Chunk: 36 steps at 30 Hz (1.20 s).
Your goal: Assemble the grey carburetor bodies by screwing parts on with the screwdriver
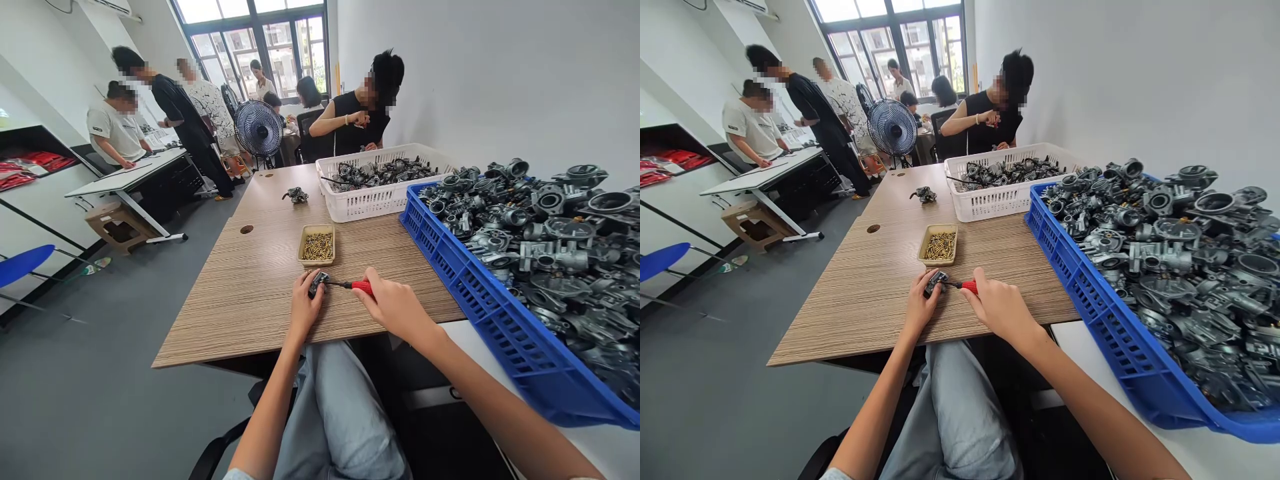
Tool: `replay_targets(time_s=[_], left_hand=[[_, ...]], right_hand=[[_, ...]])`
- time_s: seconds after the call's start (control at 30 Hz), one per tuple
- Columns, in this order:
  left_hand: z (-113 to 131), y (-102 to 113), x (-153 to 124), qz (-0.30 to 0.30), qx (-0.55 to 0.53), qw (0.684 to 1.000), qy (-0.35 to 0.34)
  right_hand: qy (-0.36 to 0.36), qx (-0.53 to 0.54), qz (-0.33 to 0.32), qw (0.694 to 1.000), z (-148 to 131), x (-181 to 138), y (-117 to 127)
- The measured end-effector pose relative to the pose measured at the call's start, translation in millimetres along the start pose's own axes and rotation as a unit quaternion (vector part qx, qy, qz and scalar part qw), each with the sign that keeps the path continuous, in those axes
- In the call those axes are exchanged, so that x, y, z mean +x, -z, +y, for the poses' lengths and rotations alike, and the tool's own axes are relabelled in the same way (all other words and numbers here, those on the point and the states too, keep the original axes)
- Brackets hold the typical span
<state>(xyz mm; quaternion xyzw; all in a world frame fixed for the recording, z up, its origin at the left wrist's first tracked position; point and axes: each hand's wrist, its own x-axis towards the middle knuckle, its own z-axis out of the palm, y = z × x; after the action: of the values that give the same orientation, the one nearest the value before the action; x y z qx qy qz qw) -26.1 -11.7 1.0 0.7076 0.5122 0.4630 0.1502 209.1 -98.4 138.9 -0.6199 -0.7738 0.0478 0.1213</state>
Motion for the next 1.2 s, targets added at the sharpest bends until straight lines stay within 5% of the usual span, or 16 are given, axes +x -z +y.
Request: replay_targets(time_s=[0.27, 0.53, 0.77, 1.03, 1.2], left_hand=[[3.0, 2.7, 0.1, -0.005, -0.003, 1.000, -0.002], [0.5, 3.7, 1.9, -0.005, -0.017, 1.000, -0.006], [0.8, 4.8, 3.0, -0.009, -0.025, 1.000, -0.005], [1.5, 4.7, 3.4, -0.006, -0.032, 0.999, -0.004], [0.6, 4.7, 3.4, -0.006, -0.040, 0.999, 0.002]], right_hand=[[0.085, 0.118, -0.001, 0.989, 3.6, -6.1, 0.5], [-0.005, 0.006, 0.001, 1.000, -1.3, -0.3, -3.8], [0.095, 0.088, 0.018, 0.991, 1.7, -4.6, -4.2], [0.022, -0.003, 0.012, 1.000, -1.9, -0.7, -6.8], [0.061, 0.063, 0.027, 0.996, 0.5, -3.1, -7.2]])
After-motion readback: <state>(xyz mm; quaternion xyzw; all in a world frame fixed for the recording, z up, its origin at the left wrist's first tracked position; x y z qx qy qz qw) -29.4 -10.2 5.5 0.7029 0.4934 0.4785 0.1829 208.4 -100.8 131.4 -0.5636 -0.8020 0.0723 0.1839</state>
